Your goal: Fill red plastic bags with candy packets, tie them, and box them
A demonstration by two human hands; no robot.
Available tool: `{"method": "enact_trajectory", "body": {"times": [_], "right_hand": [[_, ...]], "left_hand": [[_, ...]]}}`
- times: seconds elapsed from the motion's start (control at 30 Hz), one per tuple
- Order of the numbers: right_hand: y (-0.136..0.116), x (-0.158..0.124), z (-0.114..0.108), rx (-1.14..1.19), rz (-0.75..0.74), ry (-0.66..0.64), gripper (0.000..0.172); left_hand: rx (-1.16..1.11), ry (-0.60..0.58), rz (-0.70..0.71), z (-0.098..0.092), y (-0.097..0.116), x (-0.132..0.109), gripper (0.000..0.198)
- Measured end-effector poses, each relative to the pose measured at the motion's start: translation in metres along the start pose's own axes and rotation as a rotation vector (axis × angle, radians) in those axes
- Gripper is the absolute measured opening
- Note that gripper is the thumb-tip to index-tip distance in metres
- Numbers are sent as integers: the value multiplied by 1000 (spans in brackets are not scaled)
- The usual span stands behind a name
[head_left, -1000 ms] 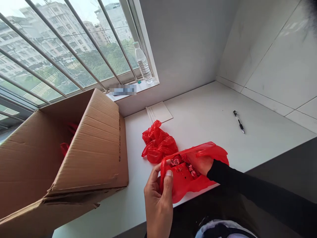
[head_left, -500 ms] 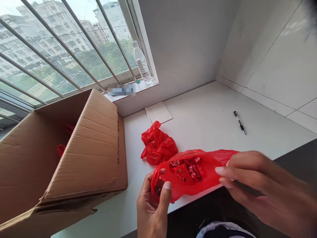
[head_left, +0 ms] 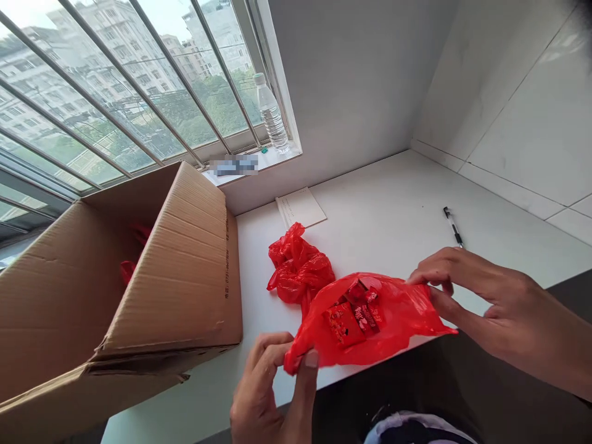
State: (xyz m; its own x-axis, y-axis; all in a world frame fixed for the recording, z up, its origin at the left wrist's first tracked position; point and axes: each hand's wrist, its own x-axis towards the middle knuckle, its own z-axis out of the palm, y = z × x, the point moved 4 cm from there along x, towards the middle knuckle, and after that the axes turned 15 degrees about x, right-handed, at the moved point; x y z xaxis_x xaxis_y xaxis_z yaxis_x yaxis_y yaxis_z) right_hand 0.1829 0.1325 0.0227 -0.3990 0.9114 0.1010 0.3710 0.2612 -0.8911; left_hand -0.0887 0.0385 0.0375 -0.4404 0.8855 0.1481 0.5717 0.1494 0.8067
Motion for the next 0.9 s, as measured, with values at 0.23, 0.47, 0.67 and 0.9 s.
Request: {"method": "enact_trajectory", "body": {"times": [0.23,0.47,0.67,0.9], "right_hand": [[-20,18,18,544,125,-25,21],[-7,36,52,1118,131,-176,17],[-7,46,64,1053,161,-139,17],[-49,23,79,448,-80,-127,9]], "left_hand": [[-345,-25,-24,31,15,-3,16],[-533,-254,-132,62,12,2,28],[-483,-290,-241,76,4,4,36],[-372,-406,-107,87,9,2,59]]}}
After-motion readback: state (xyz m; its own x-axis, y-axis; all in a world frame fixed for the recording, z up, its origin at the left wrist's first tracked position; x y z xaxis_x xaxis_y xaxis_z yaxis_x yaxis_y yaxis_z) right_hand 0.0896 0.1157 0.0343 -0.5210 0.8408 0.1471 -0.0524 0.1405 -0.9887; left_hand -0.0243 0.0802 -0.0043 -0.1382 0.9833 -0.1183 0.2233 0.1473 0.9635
